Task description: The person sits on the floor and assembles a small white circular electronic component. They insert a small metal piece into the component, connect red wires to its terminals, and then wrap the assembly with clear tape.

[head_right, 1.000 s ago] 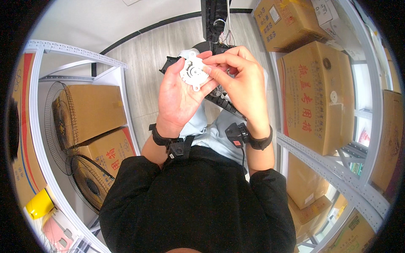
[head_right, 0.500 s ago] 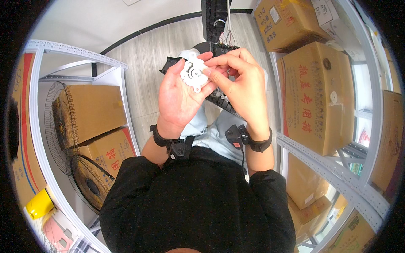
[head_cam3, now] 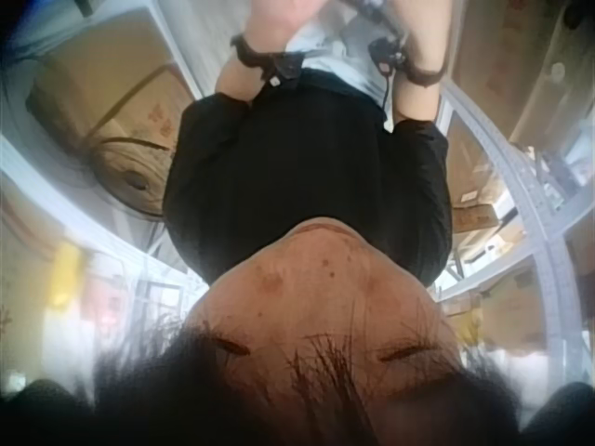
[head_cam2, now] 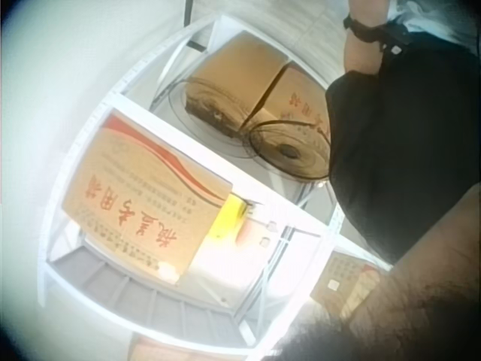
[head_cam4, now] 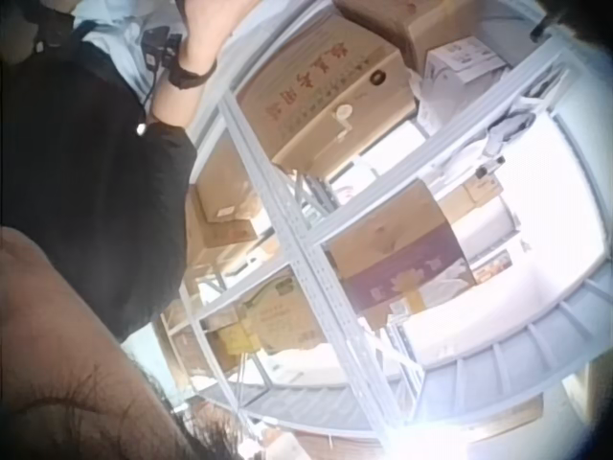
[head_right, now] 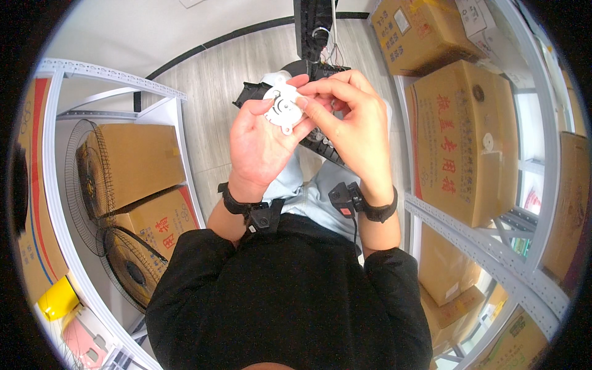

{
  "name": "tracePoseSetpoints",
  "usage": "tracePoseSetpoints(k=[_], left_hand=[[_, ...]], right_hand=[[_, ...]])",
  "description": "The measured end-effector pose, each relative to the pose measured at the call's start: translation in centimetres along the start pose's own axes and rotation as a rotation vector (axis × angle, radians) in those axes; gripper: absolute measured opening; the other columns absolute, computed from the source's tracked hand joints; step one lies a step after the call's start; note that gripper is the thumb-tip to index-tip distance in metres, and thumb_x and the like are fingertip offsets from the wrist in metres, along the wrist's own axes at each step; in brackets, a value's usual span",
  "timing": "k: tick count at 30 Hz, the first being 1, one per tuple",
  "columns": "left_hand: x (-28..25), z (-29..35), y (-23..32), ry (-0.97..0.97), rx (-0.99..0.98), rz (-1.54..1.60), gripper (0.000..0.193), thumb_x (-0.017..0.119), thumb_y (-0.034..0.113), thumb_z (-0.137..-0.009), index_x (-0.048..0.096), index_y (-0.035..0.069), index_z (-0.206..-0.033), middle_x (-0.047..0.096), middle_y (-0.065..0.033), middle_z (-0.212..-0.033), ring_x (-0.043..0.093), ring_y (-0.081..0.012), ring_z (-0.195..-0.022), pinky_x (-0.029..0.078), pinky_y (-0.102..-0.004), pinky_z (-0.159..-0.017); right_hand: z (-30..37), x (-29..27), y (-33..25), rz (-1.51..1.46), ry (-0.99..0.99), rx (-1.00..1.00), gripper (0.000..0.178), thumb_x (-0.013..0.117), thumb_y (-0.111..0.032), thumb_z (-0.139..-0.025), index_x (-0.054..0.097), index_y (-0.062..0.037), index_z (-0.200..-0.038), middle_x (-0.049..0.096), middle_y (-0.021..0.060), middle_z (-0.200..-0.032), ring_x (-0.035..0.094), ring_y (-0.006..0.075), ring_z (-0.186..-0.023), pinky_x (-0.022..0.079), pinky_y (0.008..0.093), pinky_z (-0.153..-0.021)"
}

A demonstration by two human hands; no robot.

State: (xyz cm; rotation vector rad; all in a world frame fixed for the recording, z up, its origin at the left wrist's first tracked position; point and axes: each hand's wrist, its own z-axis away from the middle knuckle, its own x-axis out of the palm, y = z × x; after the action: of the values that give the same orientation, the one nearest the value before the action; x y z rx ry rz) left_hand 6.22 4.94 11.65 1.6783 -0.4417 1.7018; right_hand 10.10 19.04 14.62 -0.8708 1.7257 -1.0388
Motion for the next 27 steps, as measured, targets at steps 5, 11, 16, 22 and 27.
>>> tracePoseSetpoints(k=[5,11,16,22,27], left_hand=[[0.1,0.0,1.3,0.031,0.067,0.046,0.051,0.042,0.017,-0.087,0.038,-0.010,-0.130,0.041,-0.0302,-0.136,0.038,-0.0389,-0.131,0.028,-0.0496,-0.114],[-0.4,0.4,4.0,0.017,0.196,0.065,0.054,0.042,0.016,-0.088,0.032,-0.014,-0.132,0.027,-0.0362,-0.142,0.027,-0.0473,-0.135,0.023,-0.0530,-0.115],[-1.2,0.4,4.4,-0.028,0.198,0.149,0.057,0.043,0.010,-0.087,0.024,-0.015,-0.135,0.016,-0.0383,-0.145,0.014,-0.0484,-0.139,0.015,-0.0553,-0.116],[-1.2,0.5,3.8,0.025,0.184,0.085,0.054,0.043,0.015,-0.088,0.032,-0.015,-0.131,0.027,-0.0367,-0.142,0.025,-0.0478,-0.136,0.022,-0.0537,-0.115],[-1.0,0.4,3.3,-0.004,0.115,0.162,0.053,0.043,0.019,-0.089,0.034,-0.014,-0.131,0.029,-0.0365,-0.141,0.028,-0.0475,-0.135,0.023,-0.0533,-0.115]], right_hand=[[0.1,-0.2,0.0,0.009,0.034,0.008,0.016,0.075,-0.007,-0.076,0.073,-0.0066,-0.092,0.058,0.0001,-0.081,0.046,0.0067,-0.064,0.038,0.0205,-0.057],[0.0,-0.5,0.8,-0.018,0.071,-0.003,0.013,0.073,-0.007,-0.078,0.074,-0.0078,-0.091,0.058,-0.0007,-0.077,0.045,0.0058,-0.062,0.035,0.0201,-0.055],[0.1,-0.1,0.7,-0.014,0.066,0.010,0.012,0.073,-0.007,-0.078,0.073,-0.0075,-0.090,0.058,-0.0011,-0.074,0.045,0.0053,-0.062,0.035,0.0199,-0.054],[0.2,0.0,0.5,-0.004,0.065,0.001,0.012,0.072,-0.006,-0.078,0.073,-0.0067,-0.090,0.059,-0.0011,-0.075,0.046,0.0051,-0.062,0.034,0.0197,-0.053],[0.3,0.0,0.8,-0.015,0.067,0.012,0.014,0.071,-0.004,-0.078,0.073,-0.0066,-0.092,0.058,-0.0011,-0.076,0.047,0.0050,-0.062,0.034,0.0198,-0.052]])
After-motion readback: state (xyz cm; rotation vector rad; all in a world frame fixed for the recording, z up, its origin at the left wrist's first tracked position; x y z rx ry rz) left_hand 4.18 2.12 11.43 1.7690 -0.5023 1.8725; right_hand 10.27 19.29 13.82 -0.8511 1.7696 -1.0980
